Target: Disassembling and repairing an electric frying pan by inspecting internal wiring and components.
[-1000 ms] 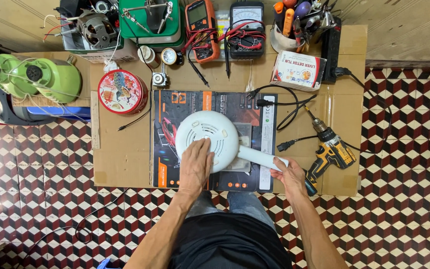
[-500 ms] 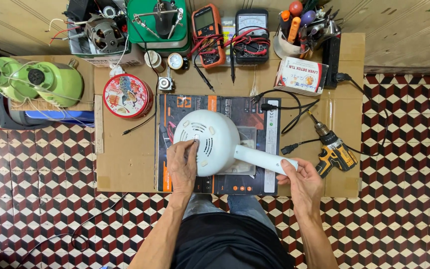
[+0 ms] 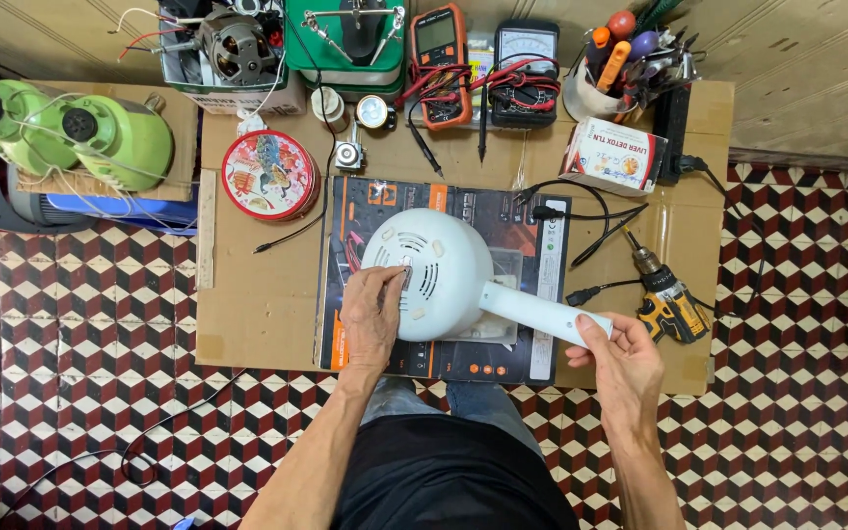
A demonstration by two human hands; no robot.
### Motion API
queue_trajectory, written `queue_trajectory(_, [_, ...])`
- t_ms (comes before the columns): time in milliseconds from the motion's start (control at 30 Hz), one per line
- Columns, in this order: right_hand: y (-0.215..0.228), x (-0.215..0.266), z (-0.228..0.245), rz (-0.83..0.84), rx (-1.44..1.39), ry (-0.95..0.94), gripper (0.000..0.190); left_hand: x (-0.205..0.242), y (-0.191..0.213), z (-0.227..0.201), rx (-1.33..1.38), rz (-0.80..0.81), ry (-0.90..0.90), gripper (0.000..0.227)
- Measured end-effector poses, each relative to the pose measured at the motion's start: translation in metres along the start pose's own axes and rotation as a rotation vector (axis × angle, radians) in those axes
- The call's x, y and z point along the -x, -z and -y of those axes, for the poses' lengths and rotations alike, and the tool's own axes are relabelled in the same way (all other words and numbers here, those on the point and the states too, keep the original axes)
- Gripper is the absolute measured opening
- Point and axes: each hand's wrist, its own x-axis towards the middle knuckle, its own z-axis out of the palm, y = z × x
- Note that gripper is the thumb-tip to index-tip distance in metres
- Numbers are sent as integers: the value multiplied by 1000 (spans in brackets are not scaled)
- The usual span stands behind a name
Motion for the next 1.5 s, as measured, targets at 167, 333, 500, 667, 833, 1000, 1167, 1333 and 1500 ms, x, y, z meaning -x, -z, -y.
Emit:
queue_trajectory(167, [4, -4, -9, 0, -10, 4, 32, 0, -2, 1, 9, -12, 15, 13])
queue_trajectory(333, [4, -4, -1, -22, -15, -47, 33, 0, -5, 2, 0, -22, 13, 13])
queue_trajectory(500, [3, -4, 2, -8, -13, -29, 33, 1, -5, 2, 18, -36, 14, 13])
queue_trajectory(667, [3, -5, 3, -8, 6, -33, 32, 1, -5, 3, 0, -35, 17, 13])
queue_trajectory(833, [3, -4, 2, -11, 10, -24, 33, 2, -5, 3, 6, -33, 26, 12])
queue_trajectory(1000, [1, -2, 3, -39, 29, -33, 32, 2, -7, 4, 16, -42, 3, 12])
queue_trajectory(1167, [2, -2, 6, -18, 9, -54, 32, 2, -5, 5, 0, -19, -11, 13])
queue_trajectory(1333, [3, -2, 6, -18, -15, -65, 35, 1, -5, 5, 0, -9, -7, 13])
queue_trajectory(1500, [4, 0, 7, 8, -40, -49, 36, 1, -4, 6, 13, -23, -29, 12])
